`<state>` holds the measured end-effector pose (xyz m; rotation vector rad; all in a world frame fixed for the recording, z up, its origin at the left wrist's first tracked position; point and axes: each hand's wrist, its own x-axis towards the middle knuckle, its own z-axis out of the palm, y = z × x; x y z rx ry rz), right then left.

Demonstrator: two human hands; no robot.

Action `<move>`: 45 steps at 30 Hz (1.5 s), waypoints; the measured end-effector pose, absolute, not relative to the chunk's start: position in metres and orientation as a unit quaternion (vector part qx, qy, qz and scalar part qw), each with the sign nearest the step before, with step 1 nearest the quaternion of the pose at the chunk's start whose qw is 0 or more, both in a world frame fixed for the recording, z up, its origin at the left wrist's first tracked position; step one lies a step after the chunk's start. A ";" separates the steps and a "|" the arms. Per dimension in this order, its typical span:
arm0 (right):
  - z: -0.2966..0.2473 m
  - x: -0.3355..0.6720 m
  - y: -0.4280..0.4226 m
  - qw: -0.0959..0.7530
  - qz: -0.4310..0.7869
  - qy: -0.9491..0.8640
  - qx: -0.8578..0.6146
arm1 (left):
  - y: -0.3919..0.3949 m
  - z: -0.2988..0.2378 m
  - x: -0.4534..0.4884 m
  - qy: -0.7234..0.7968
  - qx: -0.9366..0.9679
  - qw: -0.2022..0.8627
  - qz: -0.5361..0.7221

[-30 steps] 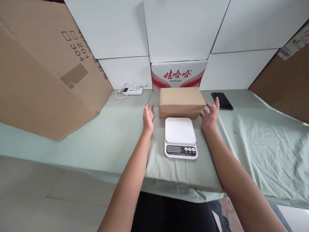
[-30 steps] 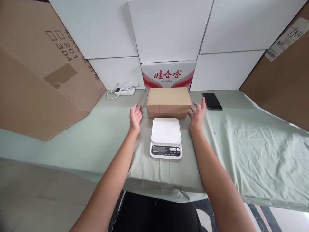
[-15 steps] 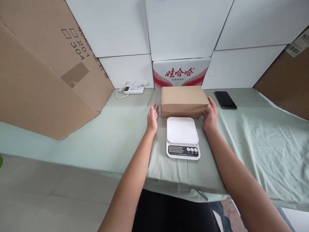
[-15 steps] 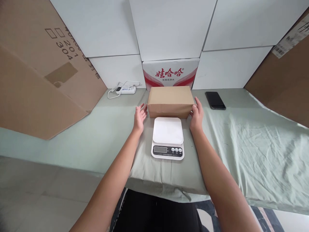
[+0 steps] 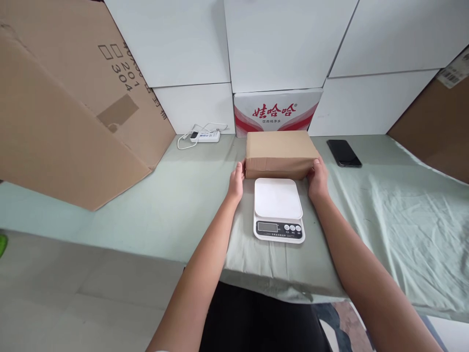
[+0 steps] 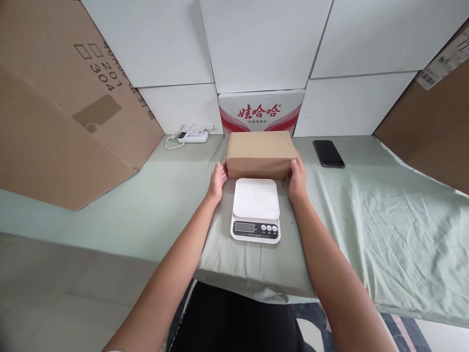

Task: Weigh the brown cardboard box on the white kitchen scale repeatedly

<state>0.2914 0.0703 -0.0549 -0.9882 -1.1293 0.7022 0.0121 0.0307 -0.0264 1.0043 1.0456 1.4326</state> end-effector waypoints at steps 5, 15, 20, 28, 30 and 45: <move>-0.049 0.289 0.063 0.671 0.272 -0.531 -0.440 | 0.031 -0.033 0.013 0.416 0.450 0.494 0.616; -0.021 0.278 0.021 0.660 0.214 -0.577 -0.430 | 0.001 -0.029 0.002 0.376 0.509 0.392 0.668; -0.032 0.286 -0.018 0.657 0.210 -0.578 -0.437 | -0.049 -0.030 0.000 0.377 0.519 0.397 0.657; -0.048 0.291 -0.068 0.660 0.226 -0.566 -0.440 | -0.094 -0.037 -0.003 0.377 0.511 0.423 0.647; -0.047 0.290 -0.069 0.653 0.229 -0.573 -0.439 | -0.094 -0.036 -0.001 0.385 0.497 0.427 0.650; -0.044 0.292 -0.066 0.659 0.166 -0.571 -0.461 | -0.095 -0.037 -0.002 0.417 0.484 0.400 0.658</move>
